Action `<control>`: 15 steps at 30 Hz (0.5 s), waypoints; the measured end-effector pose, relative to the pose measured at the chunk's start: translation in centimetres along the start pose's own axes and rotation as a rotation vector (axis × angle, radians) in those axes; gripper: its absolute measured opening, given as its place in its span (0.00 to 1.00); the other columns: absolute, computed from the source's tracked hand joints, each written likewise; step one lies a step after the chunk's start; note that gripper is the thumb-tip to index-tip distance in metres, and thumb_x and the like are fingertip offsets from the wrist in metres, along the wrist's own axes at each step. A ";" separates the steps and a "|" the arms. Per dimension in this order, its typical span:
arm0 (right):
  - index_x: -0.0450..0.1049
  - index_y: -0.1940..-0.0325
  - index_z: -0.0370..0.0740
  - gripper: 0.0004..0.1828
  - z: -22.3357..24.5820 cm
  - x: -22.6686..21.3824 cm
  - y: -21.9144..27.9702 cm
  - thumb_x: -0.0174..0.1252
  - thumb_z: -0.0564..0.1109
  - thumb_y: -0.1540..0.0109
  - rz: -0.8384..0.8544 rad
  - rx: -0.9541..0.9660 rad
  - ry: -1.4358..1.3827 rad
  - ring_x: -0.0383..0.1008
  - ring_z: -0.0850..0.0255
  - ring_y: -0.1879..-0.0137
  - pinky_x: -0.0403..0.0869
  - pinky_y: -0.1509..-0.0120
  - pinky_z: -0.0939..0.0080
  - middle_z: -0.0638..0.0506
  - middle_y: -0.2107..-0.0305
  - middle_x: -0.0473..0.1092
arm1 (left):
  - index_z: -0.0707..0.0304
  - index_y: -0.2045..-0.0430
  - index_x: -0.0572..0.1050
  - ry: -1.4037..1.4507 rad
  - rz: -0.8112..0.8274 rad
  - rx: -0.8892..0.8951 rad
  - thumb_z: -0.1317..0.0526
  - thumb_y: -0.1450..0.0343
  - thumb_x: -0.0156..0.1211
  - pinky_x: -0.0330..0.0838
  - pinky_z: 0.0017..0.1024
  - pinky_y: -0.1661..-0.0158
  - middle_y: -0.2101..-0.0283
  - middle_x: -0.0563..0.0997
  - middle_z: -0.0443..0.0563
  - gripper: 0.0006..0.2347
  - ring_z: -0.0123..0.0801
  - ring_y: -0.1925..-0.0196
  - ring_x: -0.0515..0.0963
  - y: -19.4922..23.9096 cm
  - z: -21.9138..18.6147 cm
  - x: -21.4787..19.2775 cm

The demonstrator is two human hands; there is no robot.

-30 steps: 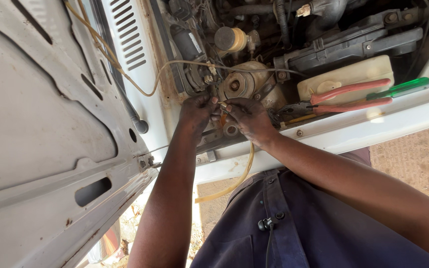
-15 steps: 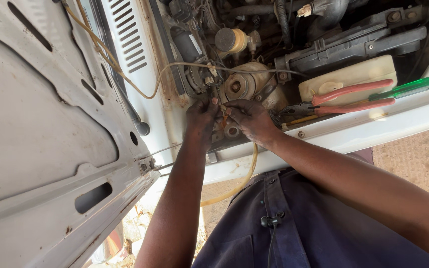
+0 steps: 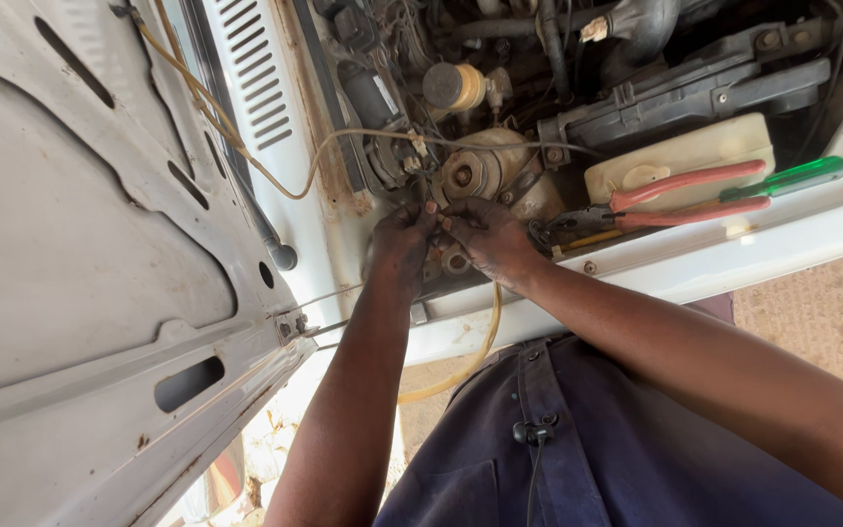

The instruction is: The person works on the engine of a white car with the hood open, using pliers to manipulate wires and a clear plastic tube. They connect the tube to a component within the engine bay and adjust various wires and hoses.

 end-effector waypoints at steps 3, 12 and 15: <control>0.72 0.45 0.29 0.15 0.6 -0.2 0.1 0.56 0.41 0.32 -0.065 0.067 0.032 0.81 0.68 0.60 0.78 0.61 0.71 0.45 0.62 0.78 | 0.77 0.58 0.76 0.068 0.006 -0.056 0.62 0.27 0.64 0.74 0.30 0.69 0.67 0.80 0.55 0.12 0.35 0.71 0.76 -0.3 -0.4 0.0; 0.70 0.45 0.30 0.15 1.2 0.4 0.8 0.56 0.41 0.33 -0.067 0.075 0.148 0.75 0.71 0.70 0.70 0.71 0.73 0.46 0.65 0.79 | 0.78 0.56 0.74 0.294 -0.042 0.006 0.63 0.29 0.62 0.79 0.37 0.71 0.65 0.80 0.57 0.14 0.39 0.70 0.79 -0.6 -0.1 -0.5; 0.70 0.46 0.29 0.13 1.0 0.3 0.9 0.55 0.41 0.32 -0.066 0.037 0.153 0.77 0.71 0.67 0.71 0.69 0.73 0.47 0.65 0.78 | 0.76 0.54 0.75 0.331 -0.099 -0.022 0.64 0.28 0.63 0.77 0.32 0.69 0.63 0.81 0.56 0.13 0.36 0.67 0.80 -0.5 0.5 -0.8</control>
Point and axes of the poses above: each hand's wrist, its own y-axis away from the middle knuckle, its own x-axis out of the palm, z = x × y, the point moved 4 cm from there along -y, towards the middle knuckle
